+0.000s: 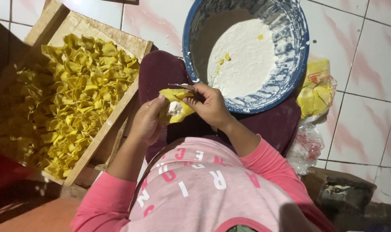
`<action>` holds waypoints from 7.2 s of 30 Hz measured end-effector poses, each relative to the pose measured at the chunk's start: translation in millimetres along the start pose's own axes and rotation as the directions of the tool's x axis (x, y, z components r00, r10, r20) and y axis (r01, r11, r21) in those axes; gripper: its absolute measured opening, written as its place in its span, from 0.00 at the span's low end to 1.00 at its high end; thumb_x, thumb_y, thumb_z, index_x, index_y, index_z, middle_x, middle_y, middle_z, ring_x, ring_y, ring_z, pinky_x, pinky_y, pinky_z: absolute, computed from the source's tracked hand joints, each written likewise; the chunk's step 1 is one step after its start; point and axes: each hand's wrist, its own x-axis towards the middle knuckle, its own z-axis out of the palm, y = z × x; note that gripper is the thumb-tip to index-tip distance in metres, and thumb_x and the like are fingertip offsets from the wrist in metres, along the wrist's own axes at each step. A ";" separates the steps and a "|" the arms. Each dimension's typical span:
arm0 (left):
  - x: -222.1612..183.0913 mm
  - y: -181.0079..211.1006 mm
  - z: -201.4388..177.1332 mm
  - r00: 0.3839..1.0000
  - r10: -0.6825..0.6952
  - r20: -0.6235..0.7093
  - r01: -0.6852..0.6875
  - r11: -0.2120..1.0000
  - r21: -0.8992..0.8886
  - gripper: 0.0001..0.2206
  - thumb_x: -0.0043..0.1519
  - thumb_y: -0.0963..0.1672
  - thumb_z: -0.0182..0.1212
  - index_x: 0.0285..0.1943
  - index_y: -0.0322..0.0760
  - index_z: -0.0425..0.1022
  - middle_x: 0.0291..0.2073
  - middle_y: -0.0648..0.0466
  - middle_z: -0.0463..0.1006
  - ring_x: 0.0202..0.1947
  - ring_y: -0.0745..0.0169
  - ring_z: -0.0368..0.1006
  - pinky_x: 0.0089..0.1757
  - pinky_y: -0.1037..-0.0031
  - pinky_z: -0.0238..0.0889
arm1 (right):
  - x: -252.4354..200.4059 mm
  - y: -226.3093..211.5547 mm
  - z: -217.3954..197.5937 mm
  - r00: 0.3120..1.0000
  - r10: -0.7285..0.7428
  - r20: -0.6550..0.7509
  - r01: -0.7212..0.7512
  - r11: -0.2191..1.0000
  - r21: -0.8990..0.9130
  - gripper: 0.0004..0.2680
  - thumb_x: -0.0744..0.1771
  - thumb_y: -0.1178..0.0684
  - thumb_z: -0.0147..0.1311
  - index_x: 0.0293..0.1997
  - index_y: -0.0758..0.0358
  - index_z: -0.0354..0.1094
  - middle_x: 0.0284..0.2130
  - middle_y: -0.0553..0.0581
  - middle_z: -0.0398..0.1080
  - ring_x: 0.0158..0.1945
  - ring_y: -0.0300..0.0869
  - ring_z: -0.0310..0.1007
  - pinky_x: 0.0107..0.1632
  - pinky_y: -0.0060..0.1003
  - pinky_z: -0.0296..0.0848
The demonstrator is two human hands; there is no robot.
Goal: The person is manually folding dumplings by scooping filling onto yellow wrappers and folding them into shape.
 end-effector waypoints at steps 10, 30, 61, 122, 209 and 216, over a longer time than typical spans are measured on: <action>-4.2 2.8 16.8 0.999 -0.006 -0.049 0.009 0.998 0.059 0.16 0.69 0.46 0.55 0.26 0.35 0.71 0.15 0.53 0.67 0.16 0.62 0.68 0.26 0.71 0.66 | -4.8 18.2 5.9 0.992 -0.082 -0.094 0.072 0.992 -0.101 0.07 0.62 0.60 0.70 0.27 0.65 0.73 0.23 0.56 0.72 0.30 0.40 0.74 0.37 0.33 0.73; 19.3 -26.8 -9.8 0.988 -0.094 -0.124 0.070 0.980 -0.187 0.11 0.68 0.44 0.55 0.37 0.28 0.72 0.30 0.38 0.77 0.33 0.43 0.81 0.39 0.50 0.78 | -6.5 12.0 5.1 0.984 0.021 -0.176 -0.037 0.995 -0.088 0.09 0.61 0.60 0.70 0.36 0.64 0.71 0.24 0.51 0.71 0.26 0.30 0.65 0.32 0.23 0.69; 10.4 -4.3 22.3 0.985 -0.159 -0.061 0.126 0.921 -0.370 0.15 0.66 0.43 0.58 0.56 0.24 0.73 0.49 0.40 0.77 0.47 0.48 0.79 0.51 0.58 0.76 | -17.1 -3.5 -0.6 0.959 -0.218 -0.184 0.176 0.960 -0.219 0.02 0.67 0.62 0.59 0.40 0.68 0.76 0.32 0.62 0.76 0.36 0.47 0.78 0.42 0.40 0.76; 42.1 66.2 -22.6 0.869 0.446 0.214 -0.401 0.383 0.832 0.08 0.57 0.38 0.70 0.44 0.37 0.80 0.33 0.47 0.80 0.36 0.47 0.80 0.39 0.64 0.75 | 13.1 37.6 -9.5 0.981 0.013 -0.194 -0.047 0.984 -0.172 0.08 0.65 0.66 0.61 0.47 0.67 0.69 0.34 0.61 0.80 0.31 0.38 0.77 0.36 0.30 0.76; -18.0 -14.9 17.1 0.901 0.429 -0.060 -0.336 0.780 0.528 0.06 0.64 0.38 0.63 0.48 0.28 0.77 0.32 0.48 0.79 0.33 0.65 0.75 0.36 0.73 0.75 | -16.1 18.9 28.4 0.996 -0.011 -0.091 0.002 0.996 -0.091 0.03 0.62 0.61 0.63 0.34 0.61 0.76 0.26 0.55 0.75 0.29 0.42 0.76 0.32 0.33 0.73; -13.2 -23.3 4.1 0.913 0.386 -0.135 -0.275 0.825 0.494 0.04 0.65 0.38 0.62 0.42 0.28 0.81 0.32 0.46 0.82 0.31 0.65 0.77 0.36 0.72 0.76 | -14.4 13.0 25.7 0.994 -0.028 -0.105 0.008 0.982 -0.187 0.02 0.65 0.59 0.60 0.34 0.58 0.77 0.29 0.52 0.77 0.34 0.46 0.80 0.38 0.34 0.75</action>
